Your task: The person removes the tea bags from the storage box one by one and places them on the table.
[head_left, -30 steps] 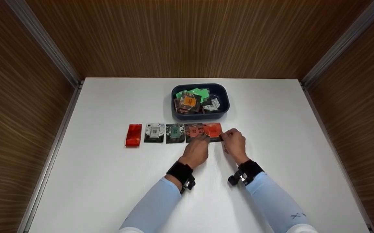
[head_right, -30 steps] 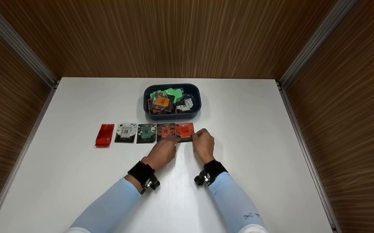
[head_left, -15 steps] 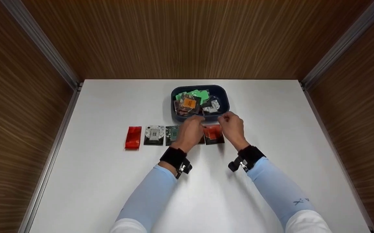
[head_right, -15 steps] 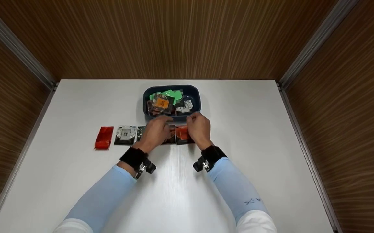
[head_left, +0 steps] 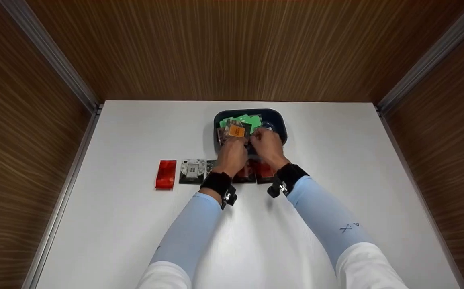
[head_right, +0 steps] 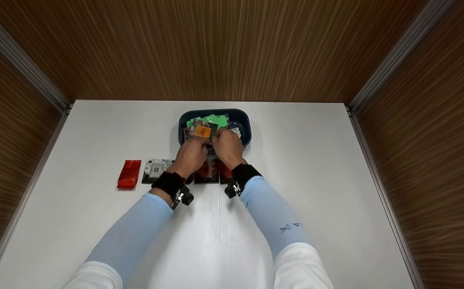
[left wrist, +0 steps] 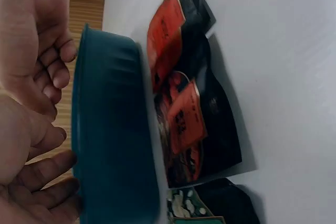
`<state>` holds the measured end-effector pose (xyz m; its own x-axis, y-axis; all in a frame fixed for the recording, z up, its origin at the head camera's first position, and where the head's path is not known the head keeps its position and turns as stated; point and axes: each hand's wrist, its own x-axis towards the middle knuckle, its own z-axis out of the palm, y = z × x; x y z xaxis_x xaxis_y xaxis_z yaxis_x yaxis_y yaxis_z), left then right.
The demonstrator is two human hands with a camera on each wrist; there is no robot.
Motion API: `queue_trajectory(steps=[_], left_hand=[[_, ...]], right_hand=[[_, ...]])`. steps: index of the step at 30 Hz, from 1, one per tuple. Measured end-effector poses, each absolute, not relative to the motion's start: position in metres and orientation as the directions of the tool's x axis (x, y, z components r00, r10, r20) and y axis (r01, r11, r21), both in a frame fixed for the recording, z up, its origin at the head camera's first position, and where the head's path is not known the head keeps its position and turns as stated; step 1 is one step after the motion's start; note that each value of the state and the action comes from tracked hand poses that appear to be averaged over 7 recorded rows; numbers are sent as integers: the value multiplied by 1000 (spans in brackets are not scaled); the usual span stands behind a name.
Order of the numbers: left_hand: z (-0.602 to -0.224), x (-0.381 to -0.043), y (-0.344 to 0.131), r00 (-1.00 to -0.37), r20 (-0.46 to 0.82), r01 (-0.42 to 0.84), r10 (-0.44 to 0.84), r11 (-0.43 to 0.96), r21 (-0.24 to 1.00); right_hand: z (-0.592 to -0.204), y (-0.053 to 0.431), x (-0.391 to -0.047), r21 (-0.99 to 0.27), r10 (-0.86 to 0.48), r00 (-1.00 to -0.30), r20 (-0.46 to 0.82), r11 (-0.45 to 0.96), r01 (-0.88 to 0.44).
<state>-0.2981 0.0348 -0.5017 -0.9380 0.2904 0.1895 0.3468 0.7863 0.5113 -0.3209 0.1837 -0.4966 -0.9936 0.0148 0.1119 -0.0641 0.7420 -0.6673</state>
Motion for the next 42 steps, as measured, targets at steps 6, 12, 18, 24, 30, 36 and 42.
queue_trajectory(steps=[6, 12, 18, 24, 30, 36, 42], left_hand=[[-507, -302, 36, -935, 203, 353, 290, 806, 475], [-509, -302, 37, -940, 189, 342, 286, 790, 508], [-512, -299, 37, -939, 202, 344, 279, 766, 543], [-517, -294, 36, -932, 229, 362, 281, 759, 542], [-517, -291, 34, -929, 232, 370, 289, 757, 539], [-518, -288, 32, -921, 235, 389, 311, 754, 529], [-518, -288, 29, -922, 222, 387, 317, 757, 527]], right_hand=[[-498, 177, -333, -625, -17, -995, 98, 777, -75], [-500, 178, -337, -589, -71, -997, 21, 805, -70], [-499, 178, -338, -525, -140, -989, -48, 846, -94], [-497, 175, -340, -439, -168, -981, -99, 892, -109], [-497, 171, -338, -419, -167, -980, -105, 901, -109], [-501, 169, -338, -406, -119, -985, -123, 912, -59], [-510, 166, -337, -412, -80, -996, -38, 910, -57]])
